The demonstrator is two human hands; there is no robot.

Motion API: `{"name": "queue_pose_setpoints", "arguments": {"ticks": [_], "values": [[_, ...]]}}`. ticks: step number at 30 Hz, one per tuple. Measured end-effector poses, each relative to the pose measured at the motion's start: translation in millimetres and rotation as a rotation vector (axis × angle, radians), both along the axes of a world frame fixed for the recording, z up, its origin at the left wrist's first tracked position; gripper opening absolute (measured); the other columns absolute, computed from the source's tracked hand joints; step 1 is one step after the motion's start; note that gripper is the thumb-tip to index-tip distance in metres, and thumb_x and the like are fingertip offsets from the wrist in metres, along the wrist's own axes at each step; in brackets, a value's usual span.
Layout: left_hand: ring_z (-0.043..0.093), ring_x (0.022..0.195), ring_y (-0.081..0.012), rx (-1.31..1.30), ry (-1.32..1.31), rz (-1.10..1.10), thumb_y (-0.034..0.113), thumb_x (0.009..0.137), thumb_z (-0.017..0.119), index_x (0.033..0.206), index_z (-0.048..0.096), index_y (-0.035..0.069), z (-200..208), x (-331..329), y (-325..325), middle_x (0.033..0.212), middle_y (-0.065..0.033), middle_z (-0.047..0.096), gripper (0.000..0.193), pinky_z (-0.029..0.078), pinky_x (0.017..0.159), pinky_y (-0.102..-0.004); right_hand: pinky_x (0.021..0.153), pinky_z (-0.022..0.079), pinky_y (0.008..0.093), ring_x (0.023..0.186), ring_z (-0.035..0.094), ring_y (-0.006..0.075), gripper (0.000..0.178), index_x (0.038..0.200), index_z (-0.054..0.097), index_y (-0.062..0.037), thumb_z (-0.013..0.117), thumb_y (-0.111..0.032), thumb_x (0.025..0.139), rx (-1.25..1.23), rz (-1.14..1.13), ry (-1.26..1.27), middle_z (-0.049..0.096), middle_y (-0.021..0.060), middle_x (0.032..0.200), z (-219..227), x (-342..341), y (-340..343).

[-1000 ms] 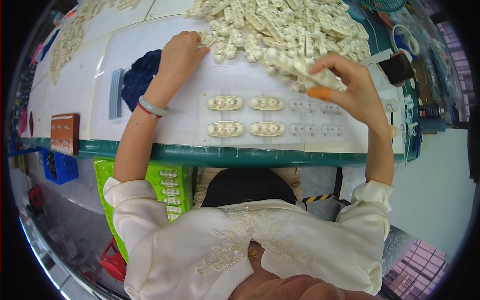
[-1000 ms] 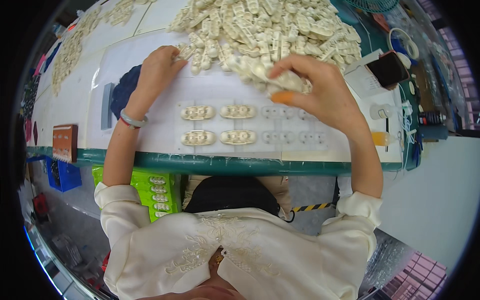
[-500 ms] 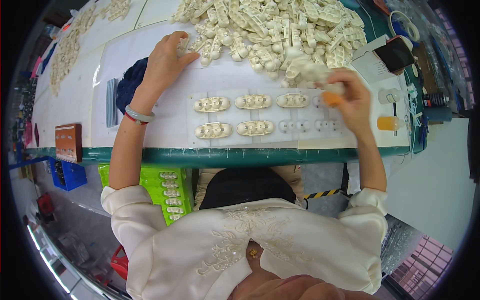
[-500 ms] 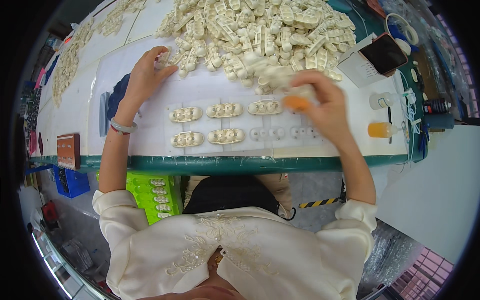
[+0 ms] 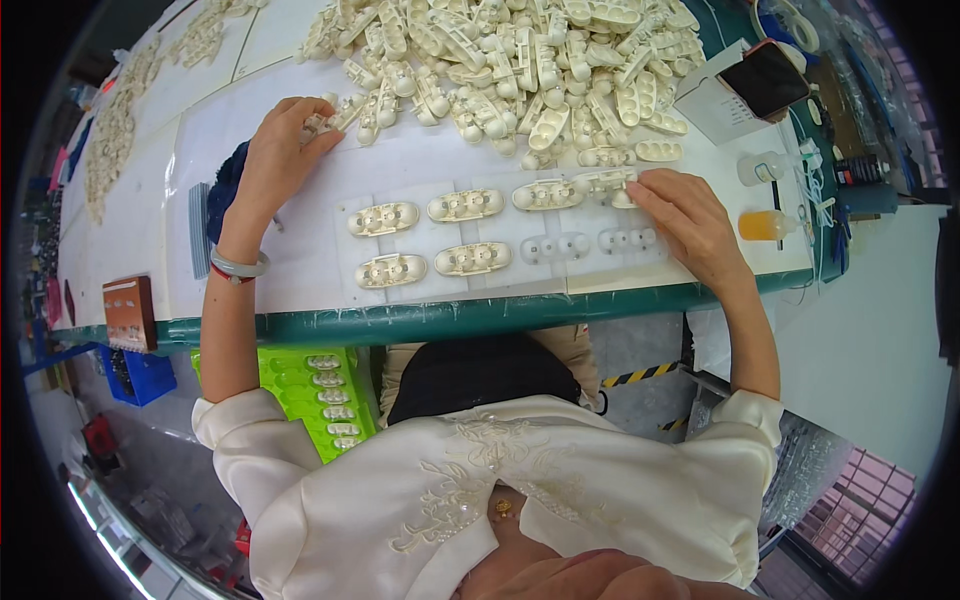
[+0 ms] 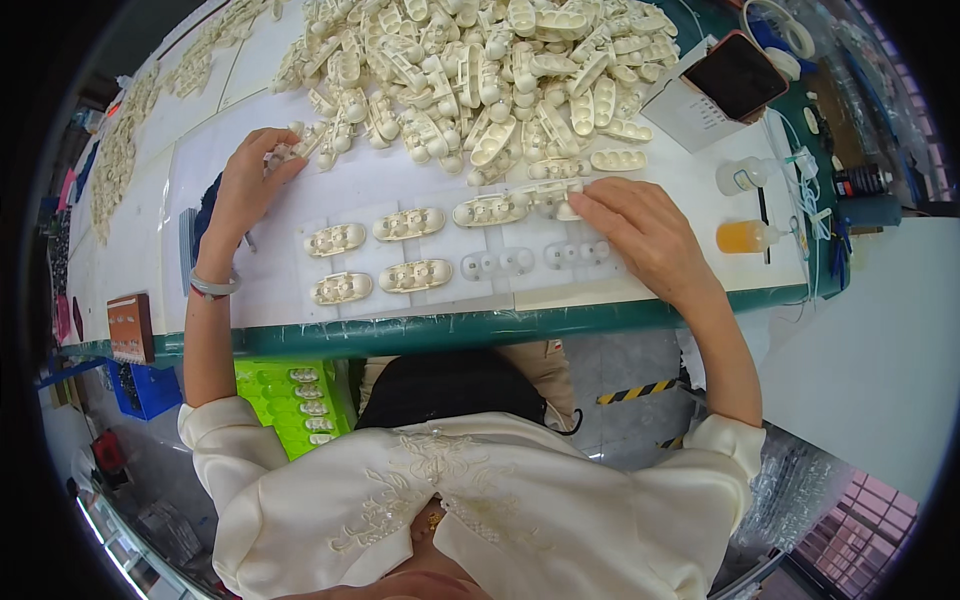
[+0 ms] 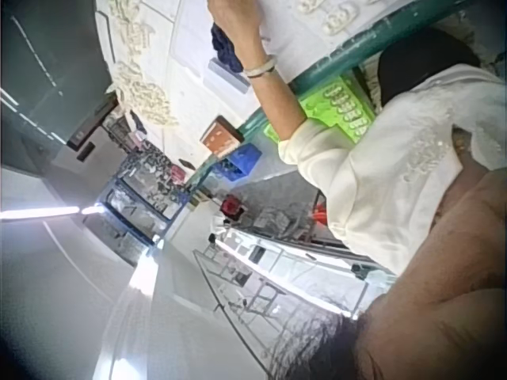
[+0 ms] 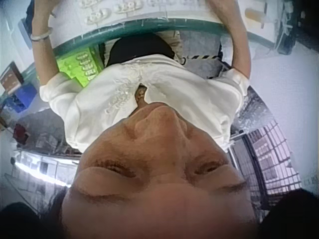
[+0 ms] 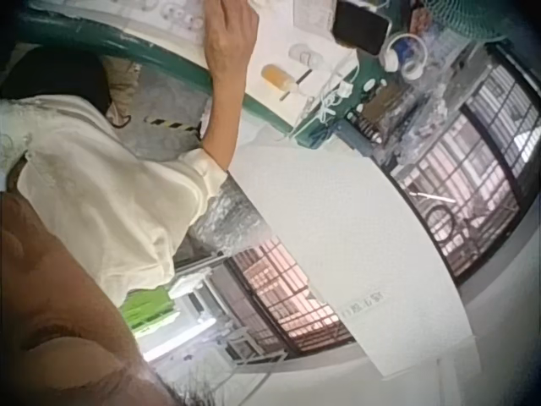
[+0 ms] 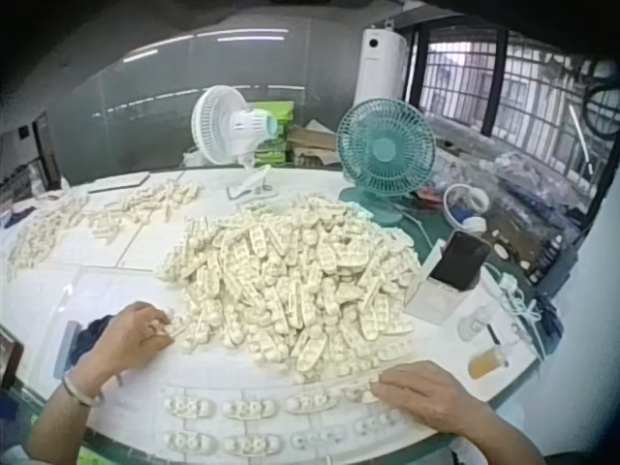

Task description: The recorder is assembling small white plastic components by applying liquid from a bottle and using a metal tool to position them into a jig on a workbench.

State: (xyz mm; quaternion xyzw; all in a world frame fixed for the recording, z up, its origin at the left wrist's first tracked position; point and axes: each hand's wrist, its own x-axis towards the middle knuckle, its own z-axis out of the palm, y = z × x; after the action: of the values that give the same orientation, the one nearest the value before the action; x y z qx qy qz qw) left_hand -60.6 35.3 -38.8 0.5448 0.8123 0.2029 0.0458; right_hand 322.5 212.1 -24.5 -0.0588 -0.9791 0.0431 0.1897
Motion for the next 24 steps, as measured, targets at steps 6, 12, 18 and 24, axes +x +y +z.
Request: {"name": "queue_pose_setpoints", "arguments": {"ticks": [6,12,18,24], "values": [[0.057,0.087,-0.0230,-0.013,-0.028,-0.061,0.014,0.077,0.067,0.101,0.059,0.003,3.1,-1.9,-6.9,0.102,-0.0112,0.058,0.027,0.045,0.074,-0.0311,0.074,0.043,0.0256,0.087,0.059,0.0167,0.035,0.102,0.063,-0.0026,0.053,0.002,0.069,-0.772,-0.308,-0.058,0.064,0.0080,0.095,31.9,14.9,5.6],[0.057,0.088,-0.0252,-0.012,-0.035,-0.047,0.014,0.076,0.067,0.101,0.059,0.004,3.3,-1.2,-5.8,0.102,-0.0113,0.058,0.027,0.046,0.076,-0.0327,0.064,0.043,0.0273,0.076,0.057,0.0167,0.031,0.100,0.064,-0.0028,0.051,-0.003,0.072,-0.774,-0.266,-0.340,0.063,0.0085,0.089,38.6,0.8,24.7],[0.054,0.095,-0.0287,0.007,0.023,0.004,0.014,0.075,0.068,0.098,0.061,0.004,0.1,7.4,-7.2,0.105,-0.0129,0.055,0.027,0.045,0.081,-0.0345,0.065,0.044,0.0325,0.073,0.056,0.0250,0.025,0.096,0.064,-0.0015,0.051,0.001,0.074,-0.550,-0.235,-0.325,0.057,0.0115,0.080,42.0,-12.4,3.3],[0.052,0.095,-0.0287,0.040,0.212,0.008,0.013,0.073,0.068,0.095,0.061,0.002,-5.7,13.7,-3.9,0.106,-0.0131,0.053,0.026,0.044,0.079,-0.0353,0.070,0.045,0.0361,0.077,0.055,0.0267,0.024,0.096,0.064,-0.0031,0.056,0.000,0.074,-0.317,-0.259,-0.381,0.054,0.0103,0.084,52.6,-17.3,10.3]]}}
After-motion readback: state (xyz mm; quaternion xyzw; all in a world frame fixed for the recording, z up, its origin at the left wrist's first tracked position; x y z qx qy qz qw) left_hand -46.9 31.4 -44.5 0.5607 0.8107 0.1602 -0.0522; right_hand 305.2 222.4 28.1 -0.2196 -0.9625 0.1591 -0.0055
